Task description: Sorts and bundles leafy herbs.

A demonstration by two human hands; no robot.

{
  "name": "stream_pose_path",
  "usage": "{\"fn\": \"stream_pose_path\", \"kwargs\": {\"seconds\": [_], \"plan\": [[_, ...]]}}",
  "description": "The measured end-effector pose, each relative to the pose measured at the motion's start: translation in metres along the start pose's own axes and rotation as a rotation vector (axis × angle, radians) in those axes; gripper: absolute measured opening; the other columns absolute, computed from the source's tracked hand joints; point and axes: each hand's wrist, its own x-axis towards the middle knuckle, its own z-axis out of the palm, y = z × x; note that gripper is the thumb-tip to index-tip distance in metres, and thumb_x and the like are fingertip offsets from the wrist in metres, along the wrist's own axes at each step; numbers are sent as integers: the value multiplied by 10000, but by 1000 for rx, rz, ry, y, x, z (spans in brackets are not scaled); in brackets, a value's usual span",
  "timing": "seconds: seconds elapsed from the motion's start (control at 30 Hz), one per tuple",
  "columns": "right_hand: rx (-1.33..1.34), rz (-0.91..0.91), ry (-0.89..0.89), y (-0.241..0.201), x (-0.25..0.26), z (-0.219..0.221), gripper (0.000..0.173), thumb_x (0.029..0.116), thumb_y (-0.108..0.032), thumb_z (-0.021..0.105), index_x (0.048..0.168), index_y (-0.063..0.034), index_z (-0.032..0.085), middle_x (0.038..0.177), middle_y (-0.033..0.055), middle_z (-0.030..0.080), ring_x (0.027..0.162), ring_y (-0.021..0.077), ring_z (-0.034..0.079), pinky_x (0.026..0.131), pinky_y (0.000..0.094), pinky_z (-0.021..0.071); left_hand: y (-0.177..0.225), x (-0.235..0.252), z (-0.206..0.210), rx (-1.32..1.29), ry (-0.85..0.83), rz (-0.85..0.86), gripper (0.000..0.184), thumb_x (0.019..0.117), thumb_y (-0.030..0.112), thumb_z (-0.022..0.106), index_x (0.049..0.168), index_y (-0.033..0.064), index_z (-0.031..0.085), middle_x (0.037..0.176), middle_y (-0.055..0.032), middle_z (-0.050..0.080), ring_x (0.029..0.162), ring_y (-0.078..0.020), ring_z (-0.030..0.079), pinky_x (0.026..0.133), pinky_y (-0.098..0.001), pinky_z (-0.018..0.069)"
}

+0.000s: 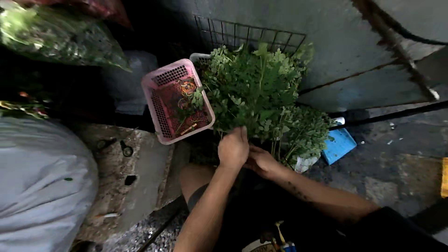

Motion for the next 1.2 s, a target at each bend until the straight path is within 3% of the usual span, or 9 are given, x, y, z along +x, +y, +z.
{"fn": "stream_pose_path", "kwargs": {"seconds": [0.1,0.2,0.3,0.43,0.53,0.8,1.0,1.1,1.2], "plan": [[-13,5,40,-5,-1,2,293,1069,-114,516,1347,-25,532,1076,121,689,908,218,710,797,391,619,-5,8,22,280,-220,-98,557,1114,477,275,1240,115,678,1186,-181,702,1145,-373,668,941,-592,523],[-4,11,17,-4,-1,-5,284,1066,-105,518,1337,-20,531,1073,125,691,903,223,715,802,396,622,-3,0,19,418,-271,-64,606,1101,529,263,1278,99,652,1245,-179,685,1156,-375,665,922,-589,529],[-3,-1,-4,-8,-1,-4,261,1061,-101,518,1310,-26,535,1042,103,691,886,200,707,786,382,618,-2,-22,-1,396,-247,36,610,1088,543,330,1433,101,571,1320,-180,652,1177,-379,652,932,-576,539],[19,10,-41,-13,1,-9,313,1060,-113,541,1357,-18,515,1119,127,679,945,231,703,834,403,611,-40,-45,-3,-60,48,92,357,1053,372,538,1224,118,721,1032,-57,745,877,-179,717,809,-409,602],[31,36,-19,-12,0,-10,322,1058,-116,549,1364,-18,531,1151,141,676,990,249,702,868,428,610,-63,-28,14,-355,-97,-98,378,1025,348,626,1298,92,677,1156,-72,718,999,-154,701,902,-372,582],[131,73,65,-20,-7,-4,288,1056,-99,529,1331,-19,560,1067,127,691,904,213,702,809,373,607,-68,-14,67,-907,40,22,100,939,94,735,1013,29,747,1026,-72,747,936,-145,709,835,-309,602],[88,70,153,-13,-8,7,231,1067,-113,513,1257,-4,587,1048,122,698,892,208,699,787,368,604,-85,-24,89,-979,234,235,86,897,12,745,979,-13,747,1011,-106,750,973,-185,711,921,-364,593],[90,70,186,-9,-10,17,216,1063,-114,528,1229,7,598,983,112,697,847,190,694,764,351,604,-87,-37,88,-853,307,272,130,911,43,744,1023,-18,722,994,-73,762,950,-132,730,905,-318,610],[128,59,246,-14,-3,14,231,1061,-136,539,1248,-5,573,961,98,655,783,172,662,707,332,594,-78,-55,75,-800,357,414,81,898,38,747,961,-12,743,1007,-67,767,1003,-120,724,935,-301,598]]}}
